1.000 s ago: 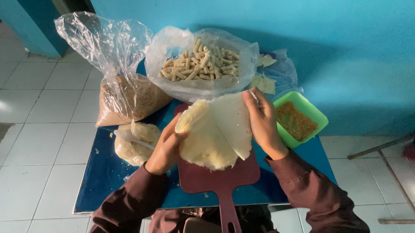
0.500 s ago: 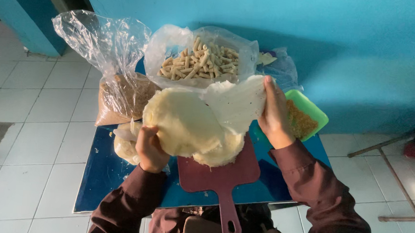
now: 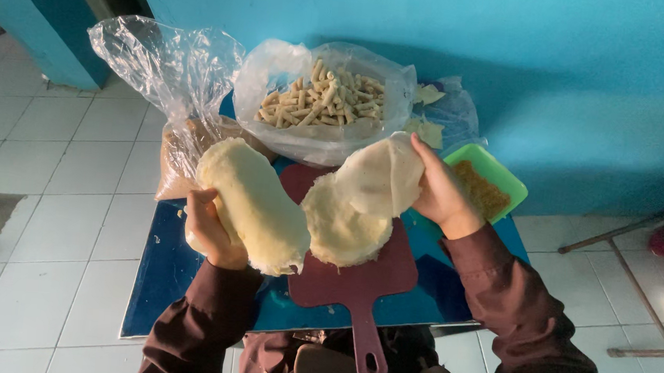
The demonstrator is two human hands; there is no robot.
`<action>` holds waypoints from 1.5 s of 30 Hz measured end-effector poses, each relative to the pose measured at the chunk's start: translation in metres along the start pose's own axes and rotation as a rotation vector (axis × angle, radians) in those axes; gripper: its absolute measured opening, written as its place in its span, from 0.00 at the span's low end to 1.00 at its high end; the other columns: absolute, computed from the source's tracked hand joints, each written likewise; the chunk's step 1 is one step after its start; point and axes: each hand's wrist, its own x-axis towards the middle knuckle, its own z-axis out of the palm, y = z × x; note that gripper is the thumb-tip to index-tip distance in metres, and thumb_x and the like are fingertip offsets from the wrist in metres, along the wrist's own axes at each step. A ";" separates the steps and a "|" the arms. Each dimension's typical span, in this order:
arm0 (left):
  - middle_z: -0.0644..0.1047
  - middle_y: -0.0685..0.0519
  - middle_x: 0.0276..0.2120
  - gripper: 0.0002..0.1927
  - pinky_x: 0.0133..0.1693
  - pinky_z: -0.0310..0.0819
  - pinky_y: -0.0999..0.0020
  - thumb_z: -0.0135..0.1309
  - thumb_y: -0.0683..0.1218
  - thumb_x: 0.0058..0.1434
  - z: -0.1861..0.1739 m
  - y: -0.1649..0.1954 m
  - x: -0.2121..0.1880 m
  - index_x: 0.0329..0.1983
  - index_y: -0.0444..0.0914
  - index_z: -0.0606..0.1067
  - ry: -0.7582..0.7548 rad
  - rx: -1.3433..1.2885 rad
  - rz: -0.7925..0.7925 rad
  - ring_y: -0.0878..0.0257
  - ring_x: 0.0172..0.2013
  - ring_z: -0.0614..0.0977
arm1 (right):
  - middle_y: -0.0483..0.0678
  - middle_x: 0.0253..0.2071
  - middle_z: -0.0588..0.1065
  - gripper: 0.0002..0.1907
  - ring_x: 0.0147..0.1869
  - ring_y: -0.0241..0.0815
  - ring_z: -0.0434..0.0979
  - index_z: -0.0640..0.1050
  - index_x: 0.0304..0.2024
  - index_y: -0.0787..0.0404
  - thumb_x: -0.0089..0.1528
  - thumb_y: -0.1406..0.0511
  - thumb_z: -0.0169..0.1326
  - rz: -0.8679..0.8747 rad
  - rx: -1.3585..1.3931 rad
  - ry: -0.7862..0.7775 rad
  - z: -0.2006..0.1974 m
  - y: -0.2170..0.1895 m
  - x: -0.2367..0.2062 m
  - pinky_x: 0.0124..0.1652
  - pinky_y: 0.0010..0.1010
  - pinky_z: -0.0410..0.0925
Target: The person stretches thin pieces of dough by hand and drapes them over a round dough base on a paddle-shaped board, pressing them down to cover it. Near the end, the person uses a knife to trim the excess dough from around the edge of the round base.
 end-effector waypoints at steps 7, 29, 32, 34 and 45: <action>0.79 0.42 0.48 0.27 0.50 0.77 0.61 0.43 0.50 0.61 0.002 0.001 -0.002 0.59 0.29 0.72 -0.095 -0.018 -0.062 0.51 0.47 0.81 | 0.53 0.73 0.65 0.26 0.77 0.49 0.63 0.65 0.72 0.59 0.76 0.55 0.37 -0.608 -0.893 -0.320 0.030 -0.003 -0.029 0.72 0.44 0.58; 0.80 0.44 0.46 0.25 0.48 0.77 0.64 0.45 0.49 0.61 -0.012 -0.010 0.013 0.56 0.29 0.73 -0.057 0.073 -0.087 0.54 0.45 0.82 | 0.46 0.48 0.75 0.10 0.56 0.51 0.72 0.77 0.49 0.56 0.64 0.66 0.58 -0.992 -1.656 -0.211 0.022 0.036 -0.001 0.56 0.41 0.66; 0.80 0.46 0.45 0.25 0.46 0.77 0.66 0.46 0.49 0.61 -0.015 -0.012 0.014 0.56 0.31 0.73 -0.045 0.113 -0.105 0.56 0.43 0.82 | 0.46 0.44 0.74 0.08 0.50 0.52 0.71 0.76 0.43 0.57 0.62 0.66 0.59 -1.010 -1.688 -0.141 0.018 0.038 0.006 0.51 0.43 0.65; 0.80 0.46 0.44 0.24 0.46 0.77 0.66 0.46 0.49 0.61 -0.014 -0.013 0.012 0.56 0.31 0.73 -0.036 0.129 -0.113 0.56 0.42 0.82 | 0.46 0.42 0.73 0.08 0.49 0.52 0.70 0.75 0.42 0.57 0.61 0.67 0.58 -1.039 -1.685 -0.105 0.018 0.041 0.008 0.50 0.43 0.64; 0.80 0.47 0.44 0.22 0.44 0.77 0.67 0.47 0.49 0.63 -0.008 -0.014 0.007 0.55 0.32 0.73 -0.080 0.145 -0.094 0.59 0.42 0.82 | 0.41 0.37 0.74 0.05 0.46 0.47 0.72 0.73 0.40 0.56 0.64 0.68 0.57 -0.988 -1.565 -0.029 0.021 0.044 0.013 0.51 0.40 0.63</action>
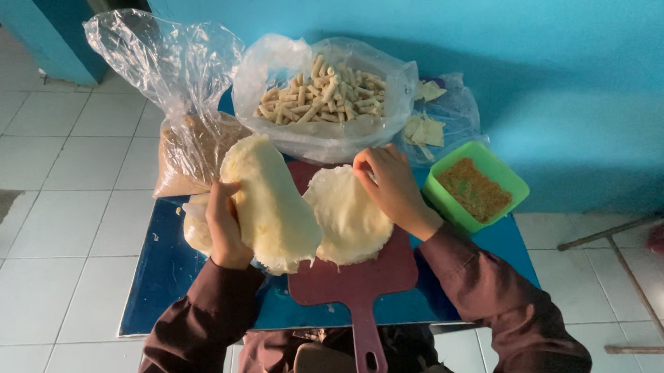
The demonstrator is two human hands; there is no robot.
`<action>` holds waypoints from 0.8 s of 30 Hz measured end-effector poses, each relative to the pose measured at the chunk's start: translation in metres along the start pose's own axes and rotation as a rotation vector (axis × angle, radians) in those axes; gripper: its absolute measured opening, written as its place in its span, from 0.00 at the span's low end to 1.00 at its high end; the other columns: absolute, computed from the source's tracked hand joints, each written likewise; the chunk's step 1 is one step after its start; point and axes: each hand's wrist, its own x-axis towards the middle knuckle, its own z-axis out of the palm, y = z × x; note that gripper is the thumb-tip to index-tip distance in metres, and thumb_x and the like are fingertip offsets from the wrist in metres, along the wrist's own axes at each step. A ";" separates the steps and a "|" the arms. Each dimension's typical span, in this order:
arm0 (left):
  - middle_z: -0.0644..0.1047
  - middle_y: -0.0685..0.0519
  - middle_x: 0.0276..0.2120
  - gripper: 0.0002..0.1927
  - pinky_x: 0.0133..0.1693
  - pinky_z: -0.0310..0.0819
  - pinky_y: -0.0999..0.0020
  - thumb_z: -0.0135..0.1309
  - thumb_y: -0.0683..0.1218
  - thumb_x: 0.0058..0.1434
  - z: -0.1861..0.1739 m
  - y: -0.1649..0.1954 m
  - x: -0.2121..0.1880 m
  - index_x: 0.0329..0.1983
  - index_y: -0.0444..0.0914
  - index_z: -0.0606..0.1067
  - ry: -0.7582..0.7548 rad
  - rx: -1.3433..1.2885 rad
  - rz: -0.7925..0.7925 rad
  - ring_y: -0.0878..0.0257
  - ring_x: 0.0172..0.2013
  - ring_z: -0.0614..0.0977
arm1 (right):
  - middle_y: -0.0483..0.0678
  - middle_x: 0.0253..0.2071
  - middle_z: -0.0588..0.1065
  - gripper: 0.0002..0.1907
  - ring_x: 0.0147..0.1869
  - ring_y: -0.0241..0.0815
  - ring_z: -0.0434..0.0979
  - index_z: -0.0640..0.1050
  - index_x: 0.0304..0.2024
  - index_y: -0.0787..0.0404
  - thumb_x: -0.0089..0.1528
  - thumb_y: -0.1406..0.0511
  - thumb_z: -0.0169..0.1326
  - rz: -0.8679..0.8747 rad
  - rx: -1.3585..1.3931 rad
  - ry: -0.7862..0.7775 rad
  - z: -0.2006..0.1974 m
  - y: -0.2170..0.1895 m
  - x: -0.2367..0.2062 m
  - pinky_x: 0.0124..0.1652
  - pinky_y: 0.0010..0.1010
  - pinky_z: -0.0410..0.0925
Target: The person stretches thin pieces of dough by hand and drapes them over a round dough base on a paddle-shaped board, pressing them down to cover it. Near the end, the person uses a knife to trim the excess dough from around the edge of the round base.
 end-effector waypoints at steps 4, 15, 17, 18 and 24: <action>0.80 0.46 0.44 0.23 0.44 0.77 0.66 0.46 0.50 0.63 0.008 0.003 -0.004 0.56 0.32 0.73 -0.017 0.012 -0.020 0.58 0.42 0.82 | 0.40 0.37 0.75 0.06 0.45 0.45 0.73 0.72 0.39 0.56 0.64 0.68 0.57 -0.013 -0.044 -0.029 0.005 0.002 0.001 0.49 0.41 0.62; 0.73 0.49 0.59 0.28 0.55 0.72 0.66 0.43 0.42 0.70 0.037 0.011 -0.022 0.74 0.35 0.61 -0.373 0.079 0.007 0.61 0.57 0.76 | 0.55 0.55 0.74 0.22 0.63 0.57 0.73 0.71 0.59 0.62 0.62 0.70 0.58 -0.075 0.203 -0.060 -0.011 -0.047 -0.009 0.59 0.43 0.66; 0.73 0.49 0.59 0.28 0.55 0.73 0.67 0.43 0.41 0.68 0.035 0.009 -0.022 0.73 0.36 0.60 -0.383 0.074 -0.022 0.62 0.57 0.77 | 0.56 0.56 0.73 0.23 0.62 0.56 0.74 0.70 0.60 0.63 0.62 0.73 0.53 0.036 0.306 -0.027 -0.017 -0.055 -0.010 0.59 0.41 0.68; 0.73 0.50 0.60 0.28 0.55 0.73 0.67 0.43 0.41 0.68 0.033 0.008 -0.021 0.72 0.36 0.59 -0.388 0.072 -0.035 0.62 0.57 0.77 | 0.56 0.56 0.73 0.23 0.62 0.55 0.75 0.69 0.61 0.64 0.63 0.74 0.49 0.072 0.310 0.007 -0.022 -0.056 -0.008 0.60 0.41 0.68; 0.71 0.49 0.59 0.25 0.52 0.65 0.72 0.43 0.37 0.74 0.025 -0.011 -0.022 0.74 0.34 0.61 -0.507 0.086 -0.024 0.65 0.52 0.72 | 0.52 0.58 0.72 0.17 0.64 0.55 0.74 0.71 0.54 0.60 0.63 0.72 0.56 -0.246 0.249 0.065 -0.043 -0.077 -0.009 0.62 0.42 0.68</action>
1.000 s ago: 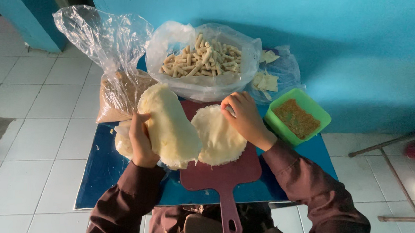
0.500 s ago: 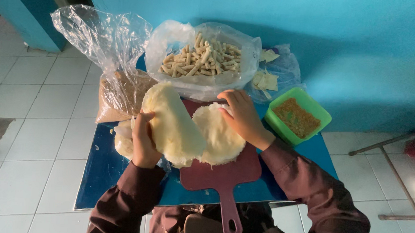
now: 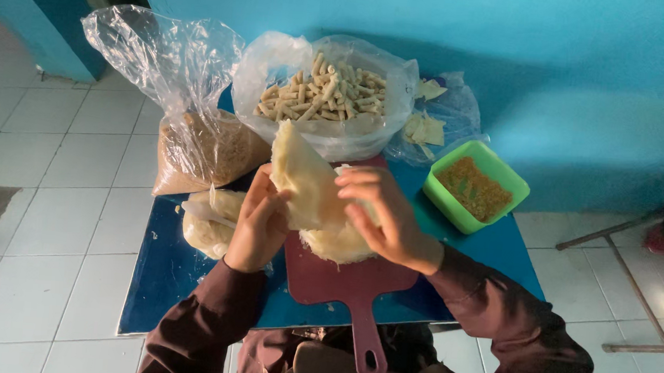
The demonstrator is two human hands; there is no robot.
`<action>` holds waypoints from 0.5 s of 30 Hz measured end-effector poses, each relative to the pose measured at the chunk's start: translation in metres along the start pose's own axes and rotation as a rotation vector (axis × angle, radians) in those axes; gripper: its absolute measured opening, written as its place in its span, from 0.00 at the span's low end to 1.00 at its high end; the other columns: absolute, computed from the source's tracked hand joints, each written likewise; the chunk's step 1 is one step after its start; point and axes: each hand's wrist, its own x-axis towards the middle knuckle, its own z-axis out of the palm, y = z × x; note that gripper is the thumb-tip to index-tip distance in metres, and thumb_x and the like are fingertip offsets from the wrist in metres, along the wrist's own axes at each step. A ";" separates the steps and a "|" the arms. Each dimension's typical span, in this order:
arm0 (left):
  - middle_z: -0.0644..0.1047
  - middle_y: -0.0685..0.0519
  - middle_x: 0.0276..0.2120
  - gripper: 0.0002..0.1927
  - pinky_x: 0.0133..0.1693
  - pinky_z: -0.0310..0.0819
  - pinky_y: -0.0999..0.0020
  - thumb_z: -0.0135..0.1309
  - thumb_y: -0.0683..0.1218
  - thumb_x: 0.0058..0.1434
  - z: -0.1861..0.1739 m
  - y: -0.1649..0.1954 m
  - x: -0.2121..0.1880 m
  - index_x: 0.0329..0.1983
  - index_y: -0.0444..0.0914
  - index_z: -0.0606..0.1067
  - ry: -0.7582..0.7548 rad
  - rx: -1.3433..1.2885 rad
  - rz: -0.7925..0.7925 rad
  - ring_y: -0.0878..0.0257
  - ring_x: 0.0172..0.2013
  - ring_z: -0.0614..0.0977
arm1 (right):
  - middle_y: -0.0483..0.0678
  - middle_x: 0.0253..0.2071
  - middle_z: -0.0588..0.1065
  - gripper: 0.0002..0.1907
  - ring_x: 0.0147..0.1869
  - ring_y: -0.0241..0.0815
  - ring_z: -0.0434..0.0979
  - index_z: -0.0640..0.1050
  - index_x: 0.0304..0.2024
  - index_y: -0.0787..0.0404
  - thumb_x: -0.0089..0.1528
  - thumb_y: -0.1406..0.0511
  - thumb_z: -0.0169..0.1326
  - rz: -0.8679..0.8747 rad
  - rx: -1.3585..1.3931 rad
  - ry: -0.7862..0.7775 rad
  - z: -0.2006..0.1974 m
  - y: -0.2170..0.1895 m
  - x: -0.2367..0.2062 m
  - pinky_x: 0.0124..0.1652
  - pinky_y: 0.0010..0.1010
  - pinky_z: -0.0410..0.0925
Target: The person stretches thin pieces of dough by hand and drapes them over a round dough base on a paddle-shaped board, pressing them down to cover it. Near the end, the person uses a knife to trim the excess dough from around the edge of the round base.
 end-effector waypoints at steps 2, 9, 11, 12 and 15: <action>0.70 0.49 0.59 0.24 0.56 0.67 0.67 0.41 0.37 0.70 0.004 -0.004 -0.002 0.70 0.36 0.60 -0.010 -0.015 -0.029 0.62 0.57 0.72 | 0.52 0.57 0.71 0.20 0.63 0.57 0.73 0.71 0.50 0.60 0.59 0.69 0.64 -0.088 -0.050 -0.036 0.006 -0.008 0.004 0.60 0.44 0.67; 0.69 0.50 0.61 0.25 0.61 0.68 0.63 0.41 0.37 0.68 0.015 -0.006 0.000 0.69 0.38 0.58 -0.032 -0.028 -0.063 0.60 0.61 0.72 | 0.49 0.54 0.73 0.13 0.60 0.52 0.74 0.75 0.46 0.59 0.61 0.70 0.63 0.009 -0.098 -0.013 0.014 -0.005 -0.005 0.57 0.40 0.69; 0.69 0.50 0.59 0.25 0.60 0.68 0.64 0.41 0.37 0.68 0.011 -0.010 0.000 0.69 0.38 0.59 0.004 0.018 -0.068 0.62 0.60 0.72 | 0.48 0.51 0.75 0.09 0.57 0.46 0.76 0.75 0.46 0.59 0.65 0.68 0.59 0.154 -0.006 0.003 0.013 0.004 -0.012 0.55 0.37 0.70; 0.70 0.51 0.58 0.25 0.59 0.68 0.65 0.41 0.36 0.68 0.007 -0.013 0.001 0.70 0.38 0.59 0.022 0.042 -0.072 0.62 0.59 0.73 | 0.46 0.49 0.76 0.07 0.54 0.41 0.78 0.74 0.47 0.59 0.68 0.66 0.56 0.288 0.074 0.017 0.014 0.009 -0.016 0.52 0.34 0.71; 0.70 0.51 0.54 0.25 0.54 0.69 0.66 0.40 0.36 0.70 -0.004 -0.020 0.004 0.72 0.37 0.62 0.066 -0.002 -0.068 0.63 0.54 0.74 | 0.47 0.42 0.70 0.11 0.43 0.37 0.69 0.75 0.52 0.60 0.73 0.60 0.52 0.804 0.542 0.203 0.014 0.028 -0.020 0.41 0.32 0.63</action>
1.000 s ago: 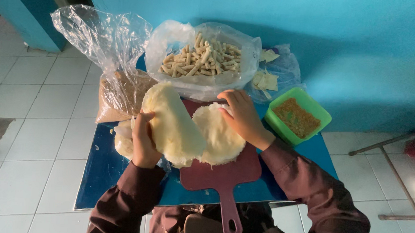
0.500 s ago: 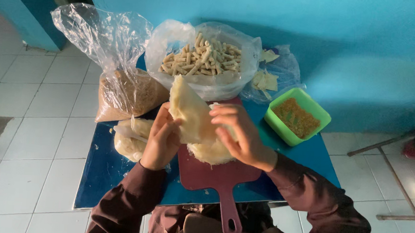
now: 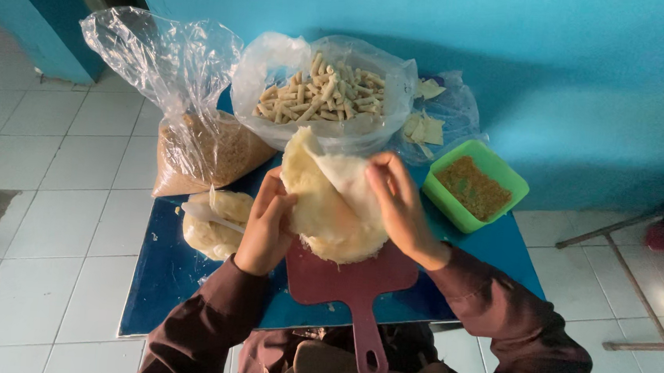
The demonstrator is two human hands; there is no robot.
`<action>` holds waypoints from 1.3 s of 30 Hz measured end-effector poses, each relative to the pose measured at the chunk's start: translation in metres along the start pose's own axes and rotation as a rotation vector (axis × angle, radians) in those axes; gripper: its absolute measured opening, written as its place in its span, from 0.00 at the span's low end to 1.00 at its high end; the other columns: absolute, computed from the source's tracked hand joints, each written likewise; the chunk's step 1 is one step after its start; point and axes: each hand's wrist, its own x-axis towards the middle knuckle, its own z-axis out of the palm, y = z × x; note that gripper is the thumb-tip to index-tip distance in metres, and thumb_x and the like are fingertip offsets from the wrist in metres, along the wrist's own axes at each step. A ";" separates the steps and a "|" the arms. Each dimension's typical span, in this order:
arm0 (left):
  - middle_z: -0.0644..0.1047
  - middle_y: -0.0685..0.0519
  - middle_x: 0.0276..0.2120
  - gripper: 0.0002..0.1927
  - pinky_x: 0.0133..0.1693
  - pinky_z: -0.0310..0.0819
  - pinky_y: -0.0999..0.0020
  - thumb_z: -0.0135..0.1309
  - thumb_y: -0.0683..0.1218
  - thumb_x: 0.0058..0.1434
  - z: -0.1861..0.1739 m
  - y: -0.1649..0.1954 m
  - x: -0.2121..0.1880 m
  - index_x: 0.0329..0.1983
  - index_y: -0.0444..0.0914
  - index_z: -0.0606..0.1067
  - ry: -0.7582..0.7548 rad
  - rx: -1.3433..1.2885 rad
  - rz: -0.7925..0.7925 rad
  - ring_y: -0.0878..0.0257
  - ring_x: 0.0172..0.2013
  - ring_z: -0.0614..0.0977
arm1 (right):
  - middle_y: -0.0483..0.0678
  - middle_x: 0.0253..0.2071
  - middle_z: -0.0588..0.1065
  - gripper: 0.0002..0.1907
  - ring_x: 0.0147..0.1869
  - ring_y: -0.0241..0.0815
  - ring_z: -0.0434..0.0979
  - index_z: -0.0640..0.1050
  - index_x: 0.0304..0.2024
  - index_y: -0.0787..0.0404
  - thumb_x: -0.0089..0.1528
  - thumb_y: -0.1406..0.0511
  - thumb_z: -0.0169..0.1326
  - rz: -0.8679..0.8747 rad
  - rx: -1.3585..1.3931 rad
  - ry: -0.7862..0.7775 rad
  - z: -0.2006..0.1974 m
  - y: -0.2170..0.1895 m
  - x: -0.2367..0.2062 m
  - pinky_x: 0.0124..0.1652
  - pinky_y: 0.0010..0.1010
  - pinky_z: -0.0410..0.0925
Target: The person stretches thin pieces of dough by hand and drapes them over a round dough base on a paddle-shaped board, pressing them down to cover it. Near the end, the person uses a knife to trim the excess dough from around the edge of the round base.
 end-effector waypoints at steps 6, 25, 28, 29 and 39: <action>0.73 0.51 0.54 0.24 0.54 0.71 0.67 0.37 0.39 0.65 -0.001 0.006 -0.001 0.65 0.37 0.64 0.049 -0.013 -0.070 0.63 0.53 0.76 | 0.44 0.52 0.77 0.22 0.55 0.35 0.77 0.74 0.59 0.60 0.65 0.58 0.55 0.395 0.645 -0.326 -0.005 0.006 0.019 0.52 0.31 0.72; 0.74 0.50 0.57 0.29 0.56 0.72 0.64 0.45 0.39 0.60 0.013 0.030 -0.005 0.67 0.37 0.66 0.207 0.044 0.096 0.59 0.57 0.76 | 0.58 0.60 0.75 0.22 0.62 0.51 0.77 0.69 0.62 0.69 0.71 0.61 0.45 0.302 0.921 -0.093 -0.025 0.008 0.034 0.63 0.46 0.70; 0.75 0.48 0.56 0.27 0.56 0.73 0.61 0.45 0.40 0.60 -0.008 0.018 -0.004 0.65 0.35 0.68 0.237 -0.037 0.129 0.57 0.55 0.77 | 0.57 0.61 0.74 0.21 0.64 0.52 0.76 0.68 0.63 0.69 0.74 0.61 0.43 0.250 0.952 -0.015 -0.030 0.015 0.038 0.65 0.48 0.68; 0.75 0.47 0.56 0.26 0.56 0.73 0.61 0.45 0.41 0.61 -0.017 0.012 -0.003 0.64 0.34 0.69 0.245 -0.044 0.157 0.57 0.55 0.77 | 0.57 0.61 0.74 0.22 0.64 0.52 0.76 0.69 0.63 0.70 0.73 0.61 0.42 0.232 0.948 -0.024 -0.032 0.018 0.039 0.65 0.47 0.68; 0.79 0.44 0.46 0.26 0.45 0.79 0.62 0.40 0.57 0.69 -0.029 0.026 -0.011 0.56 0.33 0.75 0.230 -0.086 0.195 0.55 0.44 0.82 | 0.49 0.58 0.77 0.19 0.62 0.44 0.77 0.74 0.60 0.63 0.72 0.59 0.47 0.301 0.880 0.135 -0.075 0.037 0.059 0.62 0.38 0.70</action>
